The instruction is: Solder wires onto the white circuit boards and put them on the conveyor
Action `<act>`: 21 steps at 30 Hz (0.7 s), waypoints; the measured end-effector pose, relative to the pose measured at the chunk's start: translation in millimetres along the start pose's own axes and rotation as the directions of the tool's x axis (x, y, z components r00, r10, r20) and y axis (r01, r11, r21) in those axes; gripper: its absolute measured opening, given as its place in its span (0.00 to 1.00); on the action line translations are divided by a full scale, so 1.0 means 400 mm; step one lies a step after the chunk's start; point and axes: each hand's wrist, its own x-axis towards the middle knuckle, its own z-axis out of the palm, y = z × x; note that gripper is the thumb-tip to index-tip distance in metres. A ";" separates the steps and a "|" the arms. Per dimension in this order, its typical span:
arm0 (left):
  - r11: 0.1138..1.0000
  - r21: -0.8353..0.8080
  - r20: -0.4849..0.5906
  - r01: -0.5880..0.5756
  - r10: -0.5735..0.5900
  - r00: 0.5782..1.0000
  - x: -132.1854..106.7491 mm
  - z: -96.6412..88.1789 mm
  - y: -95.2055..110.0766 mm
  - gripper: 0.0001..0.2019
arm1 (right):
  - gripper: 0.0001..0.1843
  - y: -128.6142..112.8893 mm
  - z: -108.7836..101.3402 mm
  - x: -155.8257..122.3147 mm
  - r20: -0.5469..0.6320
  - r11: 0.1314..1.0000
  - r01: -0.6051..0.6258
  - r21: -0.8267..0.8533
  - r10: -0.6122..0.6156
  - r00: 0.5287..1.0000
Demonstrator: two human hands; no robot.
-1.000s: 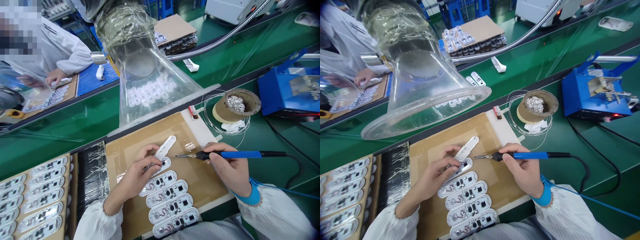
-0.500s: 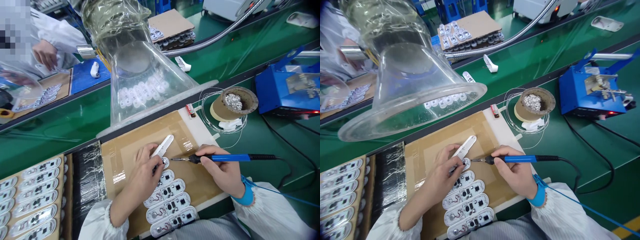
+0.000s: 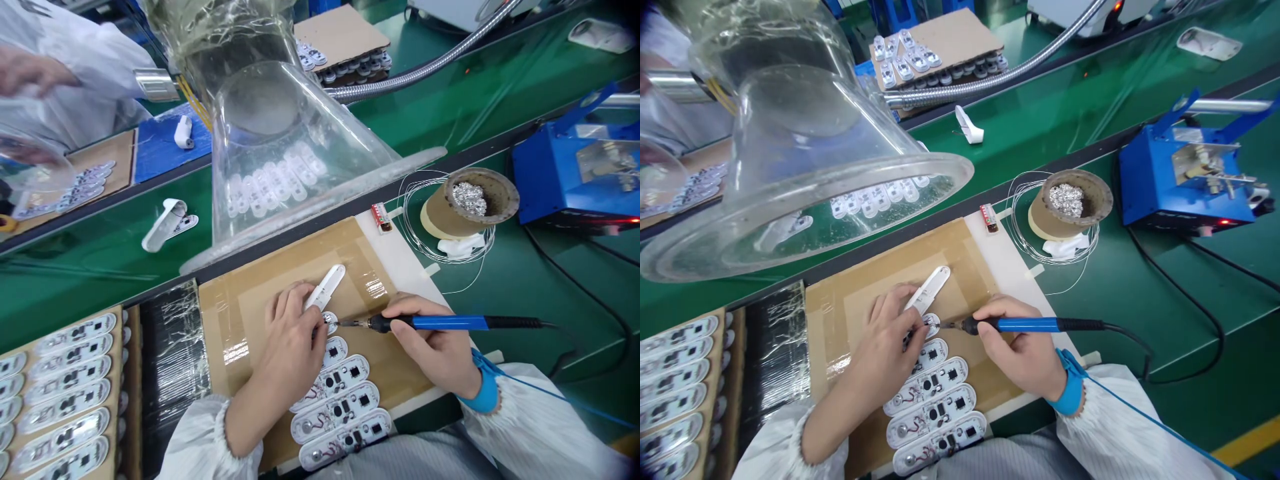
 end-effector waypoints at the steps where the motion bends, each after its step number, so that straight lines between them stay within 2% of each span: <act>1: 1.000 0.002 -0.009 0.003 -0.003 1.000 0.001 0.001 0.001 0.10 | 0.08 0.000 0.001 0.000 -0.006 1.000 0.004 -0.006 -0.004 1.000; 8: 0.999 -0.036 -0.059 0.001 -0.003 0.998 0.000 0.012 0.003 0.10 | 0.09 0.000 0.009 0.001 -0.032 0.999 0.000 -0.040 -0.001 1.000; 21: 1.000 0.010 -0.087 0.010 -0.009 0.996 0.001 0.020 0.005 0.09 | 0.08 0.002 0.016 0.000 0.001 0.999 -0.011 -0.034 0.011 1.000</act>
